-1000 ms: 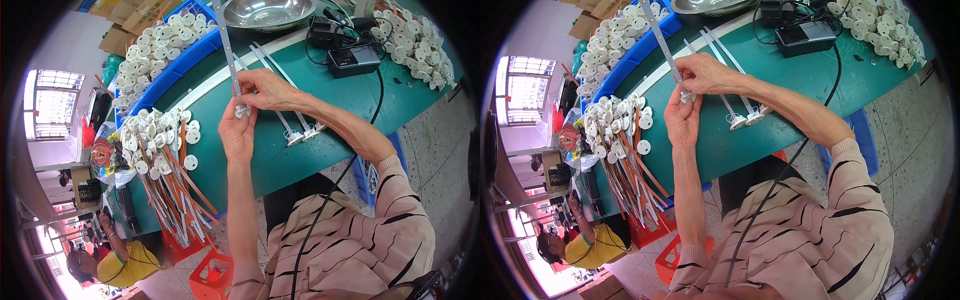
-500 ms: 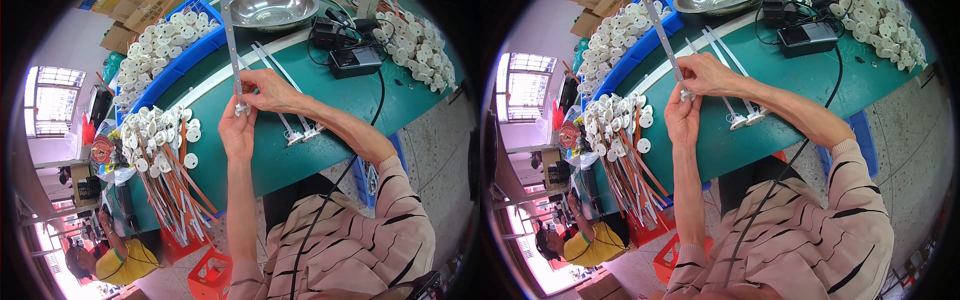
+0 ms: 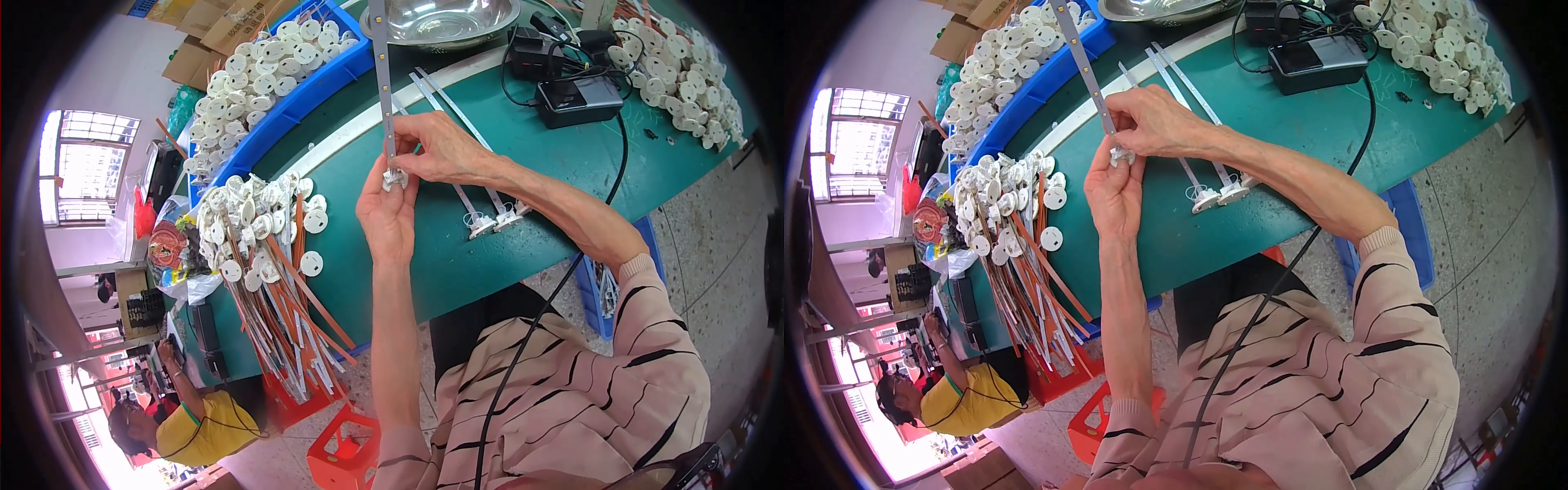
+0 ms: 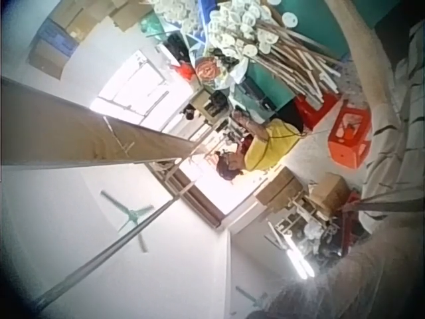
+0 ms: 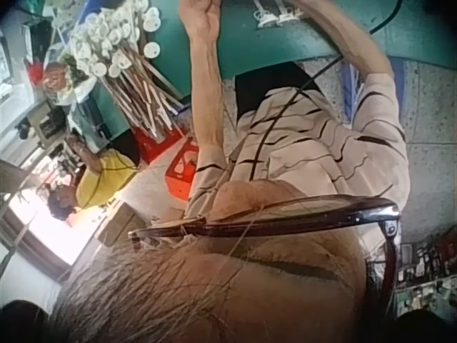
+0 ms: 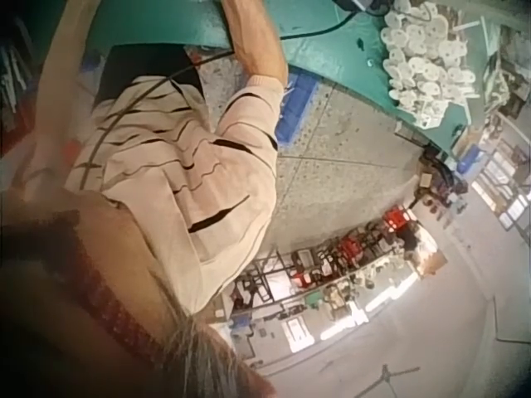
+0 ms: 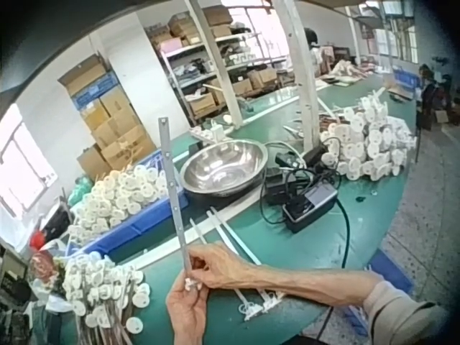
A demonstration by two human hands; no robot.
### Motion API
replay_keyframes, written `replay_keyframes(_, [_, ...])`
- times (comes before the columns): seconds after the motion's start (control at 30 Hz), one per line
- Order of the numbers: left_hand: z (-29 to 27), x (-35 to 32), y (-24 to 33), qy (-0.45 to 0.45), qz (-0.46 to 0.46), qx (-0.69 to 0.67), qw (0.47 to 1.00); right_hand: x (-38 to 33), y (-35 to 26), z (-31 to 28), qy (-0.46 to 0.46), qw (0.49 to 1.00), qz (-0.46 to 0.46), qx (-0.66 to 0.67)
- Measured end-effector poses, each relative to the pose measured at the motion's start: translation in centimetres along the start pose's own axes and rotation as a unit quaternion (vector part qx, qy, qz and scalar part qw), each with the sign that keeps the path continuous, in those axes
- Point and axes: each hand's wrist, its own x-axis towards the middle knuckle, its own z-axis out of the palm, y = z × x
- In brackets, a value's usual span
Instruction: The person takes LED strips with plastic bases from a container onto the workbench, then repeatedly fits circular plastic bases onto the ends of LED light strips by hand and sets the assembled pieces on the table.
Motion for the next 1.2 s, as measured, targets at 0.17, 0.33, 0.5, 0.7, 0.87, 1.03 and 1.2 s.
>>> replay_keyframes(0.17, [-0.09, 0.04, -0.14, -0.007, 0.008, 0.030, 1.000, 0.02, -0.29, -0.20, -0.002, 1.000, -0.006, -0.003])
replay_keyframes(0.33, [0.30, -0.08, -0.13, -0.016, 0.014, 0.066, 0.998, -0.02, -0.38, -0.23, -0.012, 1.000, -0.002, -0.014])
replay_keyframes(0.5, [0.65, -0.05, -0.04, 0.017, 0.008, 0.043, 0.999, -0.01, -0.02, -0.14, -0.001, 1.000, -0.011, -0.001])
replay_keyframes(0.7, [0.47, -0.10, 0.06, 0.027, 0.009, 0.041, 0.999, -0.10, -0.42, 0.10, 0.004, 1.000, 0.001, 0.000])
replay_keyframes(0.87, [0.34, 0.03, -0.10, 0.023, 0.009, 0.037, 0.999, -0.17, -0.20, 0.08, 0.008, 1.000, -0.007, 0.008])
replay_keyframes(1.03, [0.49, -0.07, 0.06, 0.019, 0.007, 0.039, 0.999, -0.12, -0.03, 0.17, 0.003, 1.000, -0.027, 0.007])
replay_keyframes(1.2, [0.79, -0.11, 0.02, 0.030, -0.001, 0.049, 0.998, -0.02, 0.31, 0.29, 0.006, 0.999, -0.040, -0.016])
